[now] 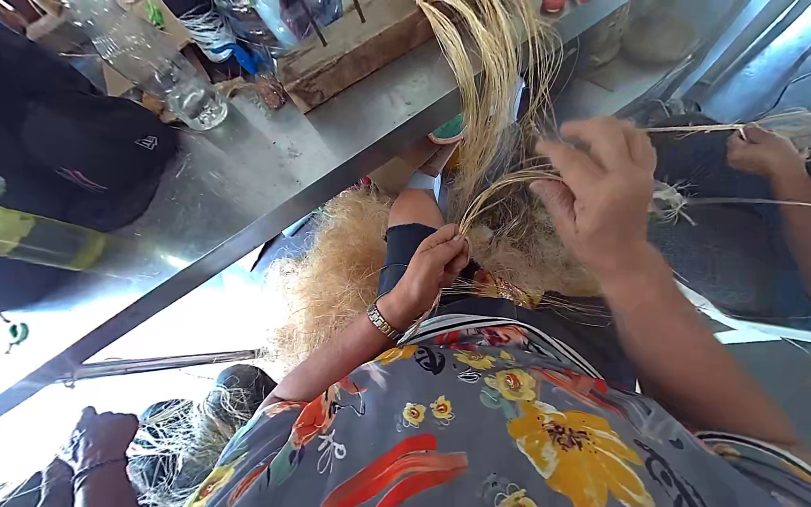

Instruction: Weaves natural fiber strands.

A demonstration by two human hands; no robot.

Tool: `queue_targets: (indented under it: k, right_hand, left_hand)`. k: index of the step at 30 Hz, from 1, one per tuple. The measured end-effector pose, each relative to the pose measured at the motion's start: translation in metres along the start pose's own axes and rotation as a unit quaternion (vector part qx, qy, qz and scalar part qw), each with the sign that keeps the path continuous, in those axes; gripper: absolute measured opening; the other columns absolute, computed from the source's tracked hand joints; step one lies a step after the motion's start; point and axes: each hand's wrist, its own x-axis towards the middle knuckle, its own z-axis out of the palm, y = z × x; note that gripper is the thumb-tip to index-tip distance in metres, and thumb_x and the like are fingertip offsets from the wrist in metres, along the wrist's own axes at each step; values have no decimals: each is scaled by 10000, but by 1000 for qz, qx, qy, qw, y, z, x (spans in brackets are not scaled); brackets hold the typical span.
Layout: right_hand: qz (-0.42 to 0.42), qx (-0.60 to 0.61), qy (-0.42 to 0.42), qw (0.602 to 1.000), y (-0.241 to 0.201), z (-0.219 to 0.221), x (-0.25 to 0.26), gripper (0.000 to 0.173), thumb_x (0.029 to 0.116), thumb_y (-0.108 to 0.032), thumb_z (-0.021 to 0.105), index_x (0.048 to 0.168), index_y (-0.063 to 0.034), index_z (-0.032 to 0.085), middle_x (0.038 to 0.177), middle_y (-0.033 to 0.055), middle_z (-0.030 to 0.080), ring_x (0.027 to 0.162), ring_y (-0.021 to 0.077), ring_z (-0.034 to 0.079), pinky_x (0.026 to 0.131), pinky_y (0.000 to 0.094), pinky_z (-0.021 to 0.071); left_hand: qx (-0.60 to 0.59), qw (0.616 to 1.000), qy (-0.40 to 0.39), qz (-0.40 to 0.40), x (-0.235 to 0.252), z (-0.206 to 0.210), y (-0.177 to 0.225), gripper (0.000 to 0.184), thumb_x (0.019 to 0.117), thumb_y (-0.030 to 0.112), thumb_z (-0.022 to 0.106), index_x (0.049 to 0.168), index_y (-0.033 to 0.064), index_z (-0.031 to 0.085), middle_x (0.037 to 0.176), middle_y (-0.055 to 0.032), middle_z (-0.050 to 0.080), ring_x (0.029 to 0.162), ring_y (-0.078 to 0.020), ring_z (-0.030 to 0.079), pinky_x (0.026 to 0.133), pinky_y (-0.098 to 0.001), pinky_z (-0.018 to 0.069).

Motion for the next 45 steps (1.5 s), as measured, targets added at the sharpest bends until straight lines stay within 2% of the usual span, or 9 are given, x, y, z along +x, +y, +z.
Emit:
queue_targets:
  k: [2,10,15,20,25,29,34,38,45]
  right_hand:
    - [-2,78,26,997,-24,18,-21,305,1032,-303,595,1079,-50,758,1113,186,702,1098,363,646,952,544,508]
    - [164,428,-115,881,-41,65,-53,227,875,-149,799,1039,-5,738,1029,85,686,862,105,667,783,258,588]
    - [190,456,-112,862,-39,65,-55,313,827,-95,824,1112,1,735,1027,67,678,817,72,635,729,220,562]
    - [166,509,-93,840,-39,65,-57,104,841,-48,801,895,-11,720,907,34,669,780,48,643,712,198,576]
    - [-14,273,25,962,-42,69,-58,129,893,-84,701,799,4,689,850,112,668,816,169,661,728,280,569]
    - [-138,93,83,983,-45,68,-59,138,890,-69,687,758,-31,676,1106,176,732,975,309,713,794,400,601]
    - [-92,93,18,991,-45,69,-58,121,928,-88,649,838,-26,703,998,144,748,974,304,724,846,404,598]
    - [-51,133,11,990,-43,68,-59,135,942,-79,623,844,-11,686,928,147,731,940,293,722,834,406,596]
    - [57,239,-3,969,-39,66,-56,68,900,-27,670,859,26,665,825,140,683,758,221,679,711,350,585]
  left_hand:
    - [-18,1000,4,8,2,1,-2,283,1077,159,312,903,158,535,602,61,443,430,9,291,405,-129,225]
    - [-13,998,0,61,0,8,-9,268,1044,148,406,867,172,606,595,60,456,426,11,307,404,-129,247]
    - [17,997,17,76,2,6,-14,219,1018,114,450,879,174,608,766,55,543,508,11,384,453,-128,309]
    - [75,992,30,95,-1,6,-12,234,1018,154,423,863,185,596,875,55,545,602,9,424,512,-134,326]
    - [118,990,59,57,2,8,-10,276,1050,153,401,849,150,591,670,75,496,510,15,354,476,-140,263]
    - [251,967,29,15,7,-1,-9,295,1041,216,410,902,110,648,686,31,528,574,-41,441,538,-230,351]
    - [346,938,26,12,7,-7,-9,303,1060,254,399,938,94,626,802,-51,609,734,-160,582,662,-399,466]
    - [381,923,37,45,4,-1,-9,276,1087,259,402,1178,83,594,864,-82,613,741,-199,593,652,-434,490]
    - [538,801,99,244,3,14,-17,201,1026,107,515,1107,7,669,1006,-155,663,826,-278,688,653,-439,565]
